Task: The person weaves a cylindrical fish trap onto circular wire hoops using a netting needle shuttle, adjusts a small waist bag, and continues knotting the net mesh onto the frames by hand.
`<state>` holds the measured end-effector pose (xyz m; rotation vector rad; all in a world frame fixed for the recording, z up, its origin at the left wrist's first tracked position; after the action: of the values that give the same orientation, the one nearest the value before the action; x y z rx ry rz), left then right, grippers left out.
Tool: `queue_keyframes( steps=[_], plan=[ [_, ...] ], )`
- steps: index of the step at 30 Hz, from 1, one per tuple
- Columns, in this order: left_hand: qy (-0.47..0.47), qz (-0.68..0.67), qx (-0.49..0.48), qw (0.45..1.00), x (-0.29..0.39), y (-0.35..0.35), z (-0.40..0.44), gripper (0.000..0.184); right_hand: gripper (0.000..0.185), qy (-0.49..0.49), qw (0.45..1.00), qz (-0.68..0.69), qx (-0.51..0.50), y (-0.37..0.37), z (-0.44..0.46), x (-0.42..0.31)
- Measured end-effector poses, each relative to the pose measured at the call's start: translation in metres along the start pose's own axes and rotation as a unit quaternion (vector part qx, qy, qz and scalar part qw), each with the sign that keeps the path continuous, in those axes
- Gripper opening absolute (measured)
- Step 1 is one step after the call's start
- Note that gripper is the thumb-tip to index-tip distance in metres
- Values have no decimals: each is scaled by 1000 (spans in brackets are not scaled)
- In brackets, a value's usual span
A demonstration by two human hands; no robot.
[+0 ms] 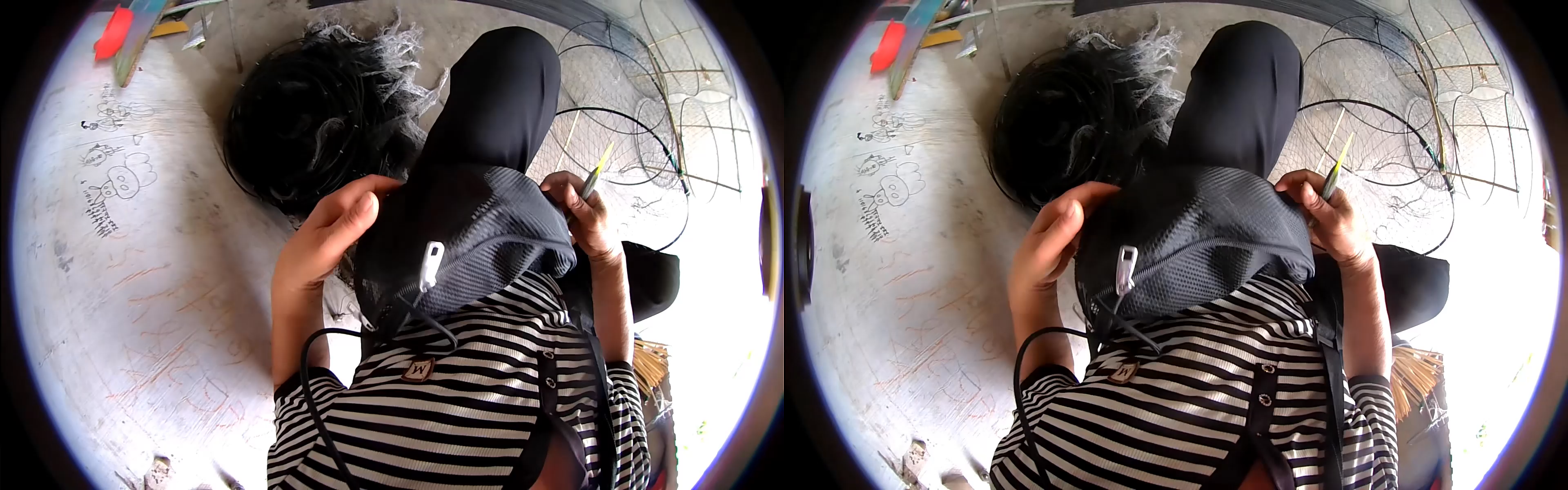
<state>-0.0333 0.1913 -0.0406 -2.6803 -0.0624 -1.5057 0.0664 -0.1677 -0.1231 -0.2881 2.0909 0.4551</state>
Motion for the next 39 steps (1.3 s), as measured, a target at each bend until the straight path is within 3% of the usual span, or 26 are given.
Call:
queue_keyframes(
  steps=[7,12,15,18,21,25,28,32,36,39],
  plan=[
    [32,7,27,999,55,11,-33,57,13,-164,982,36,90,44,-2,22],
    [152,17,-4,988,61,16,-35,37,10,-226,950,186,107,57,2,42],
    [130,10,26,991,63,24,-36,53,10,-239,944,179,142,63,2,39],
    [116,-12,5,993,65,23,-37,40,14,-239,945,192,118,67,6,44],
    [172,-6,6,985,61,25,-37,21,18,-222,945,195,139,73,6,45],
    [199,6,17,980,63,28,-40,22,20,-224,944,214,116,73,10,42],
    [281,86,17,956,64,26,-36,23,21,-222,948,201,106,64,15,47],
    [292,82,39,952,61,29,-36,22,21,-233,943,187,149,72,13,40],
    [295,89,36,951,61,27,-34,19,20,-208,937,262,99,66,15,42],
    [288,78,33,954,62,26,-33,17,19,-213,947,209,117,70,9,35]
  ],
)
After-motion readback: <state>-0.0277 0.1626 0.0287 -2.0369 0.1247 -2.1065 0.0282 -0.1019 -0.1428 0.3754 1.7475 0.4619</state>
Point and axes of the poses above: each hand's wrist, its own z-axis towards the middle knuckle, its own y-axis out of the palm, x = y × z, the point moved 1 cm from there along z, towards the middle knuckle, and after that the axes turned 9 degrees about x, right-handed, at the moved point
